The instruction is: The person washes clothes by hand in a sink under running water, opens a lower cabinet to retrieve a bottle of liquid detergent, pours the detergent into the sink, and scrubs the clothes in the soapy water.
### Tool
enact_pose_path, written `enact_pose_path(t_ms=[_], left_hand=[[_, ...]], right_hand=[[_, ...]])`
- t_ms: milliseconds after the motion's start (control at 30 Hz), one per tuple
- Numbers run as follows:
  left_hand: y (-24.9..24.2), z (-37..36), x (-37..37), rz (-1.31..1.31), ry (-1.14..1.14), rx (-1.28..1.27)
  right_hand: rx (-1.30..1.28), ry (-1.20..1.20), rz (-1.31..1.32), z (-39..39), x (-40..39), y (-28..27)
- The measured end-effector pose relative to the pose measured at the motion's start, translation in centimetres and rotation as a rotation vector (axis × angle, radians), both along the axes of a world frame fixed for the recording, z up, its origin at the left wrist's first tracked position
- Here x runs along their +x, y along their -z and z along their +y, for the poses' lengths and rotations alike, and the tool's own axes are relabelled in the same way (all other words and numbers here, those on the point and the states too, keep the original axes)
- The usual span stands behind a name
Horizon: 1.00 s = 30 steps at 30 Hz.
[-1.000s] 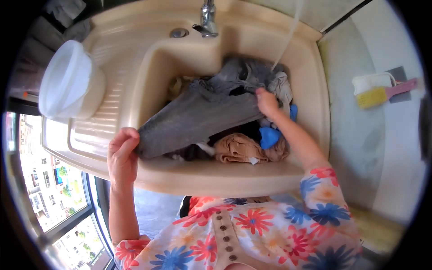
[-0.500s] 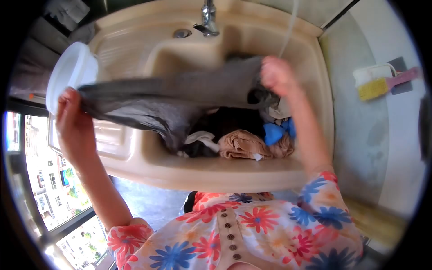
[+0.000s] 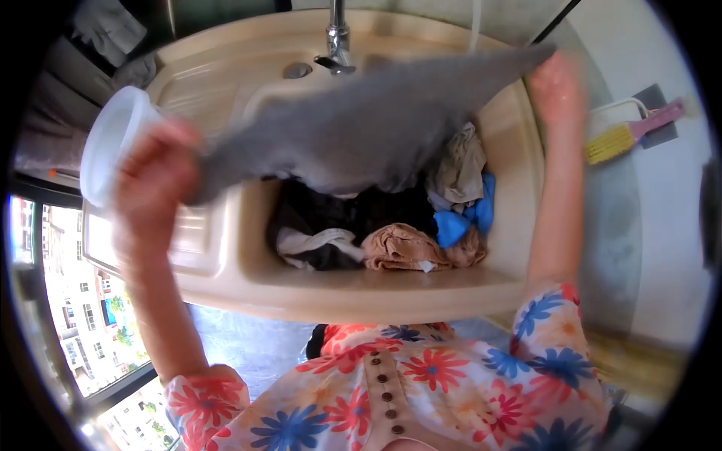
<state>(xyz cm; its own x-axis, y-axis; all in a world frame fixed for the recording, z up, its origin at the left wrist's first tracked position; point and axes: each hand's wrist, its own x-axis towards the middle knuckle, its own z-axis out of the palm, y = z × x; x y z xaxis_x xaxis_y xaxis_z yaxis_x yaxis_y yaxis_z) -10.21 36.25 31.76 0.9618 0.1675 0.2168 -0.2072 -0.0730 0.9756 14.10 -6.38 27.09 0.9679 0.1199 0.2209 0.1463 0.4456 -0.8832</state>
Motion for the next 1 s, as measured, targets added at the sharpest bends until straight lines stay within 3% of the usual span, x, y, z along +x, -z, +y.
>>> enact_pose_path(t_ms=[33,100,167,200,267,300,333,367,433,533,600,700,800,833,933,1000], left_hand=[[1.2,-2.8,-1.0,0.198,0.145,0.021],[6.1,-4.4,-2.1,0.643,0.414,0.108],[10.6,-5.6,-3.0,0.866,0.526,0.253],[12.5,-5.9,-2.9,0.809,0.558,0.331],[14.9,-6.2,-2.1,0.699,0.630,0.488],[14.2,-6.9,-1.2,0.691,0.599,0.559],[13.9,-7.5,-0.2,0.689,0.597,0.580],[13.7,-7.9,0.7,0.688,0.592,0.603],[15.1,-7.8,0.9,0.580,0.594,0.680],[17.1,-7.2,-0.2,0.625,0.886,0.799],[18.1,-7.6,0.4,0.565,0.816,0.775],[16.5,-8.7,4.1,0.675,0.742,0.817],[20.2,-9.1,7.5,0.499,0.182,0.822],[21.8,-9.4,8.4,0.412,0.029,0.809],[24.0,-11.9,10.2,0.715,-0.061,0.846],[24.4,-12.6,11.0,0.736,-0.065,0.808]], right_hand=[[-0.097,0.047,0.073,-0.4,-0.8,2.1],[-0.237,-0.441,0.359,-3.8,-0.8,9.4],[-1.020,-0.341,0.201,-4.4,-2.0,16.9],[-1.304,-0.257,0.606,-3.9,-2.4,19.6],[-1.398,-0.023,-0.175,1.6,-4.4,23.6],[-1.275,0.119,-0.198,6.6,-7.0,23.4],[-1.361,-0.089,-0.123,11.0,-9.8,20.6],[-1.455,-0.309,-0.272,14.2,-12.1,20.2],[-1.353,-0.606,-0.872,16.6,-15.9,22.6],[-1.300,-0.287,-0.858,12.4,-9.7,24.9],[-1.516,-0.220,-0.641,10.2,-6.4,24.0],[-1.459,-0.111,-0.466,11.4,-6.3,24.6],[-1.337,0.021,-0.257,11.5,-5.8,22.1],[-1.442,-0.006,-0.191,10.8,-5.5,21.2],[-1.645,-0.089,-0.096,9.6,-5.1,22.1],[-1.434,-0.011,-0.190,8.8,-4.5,22.0]])
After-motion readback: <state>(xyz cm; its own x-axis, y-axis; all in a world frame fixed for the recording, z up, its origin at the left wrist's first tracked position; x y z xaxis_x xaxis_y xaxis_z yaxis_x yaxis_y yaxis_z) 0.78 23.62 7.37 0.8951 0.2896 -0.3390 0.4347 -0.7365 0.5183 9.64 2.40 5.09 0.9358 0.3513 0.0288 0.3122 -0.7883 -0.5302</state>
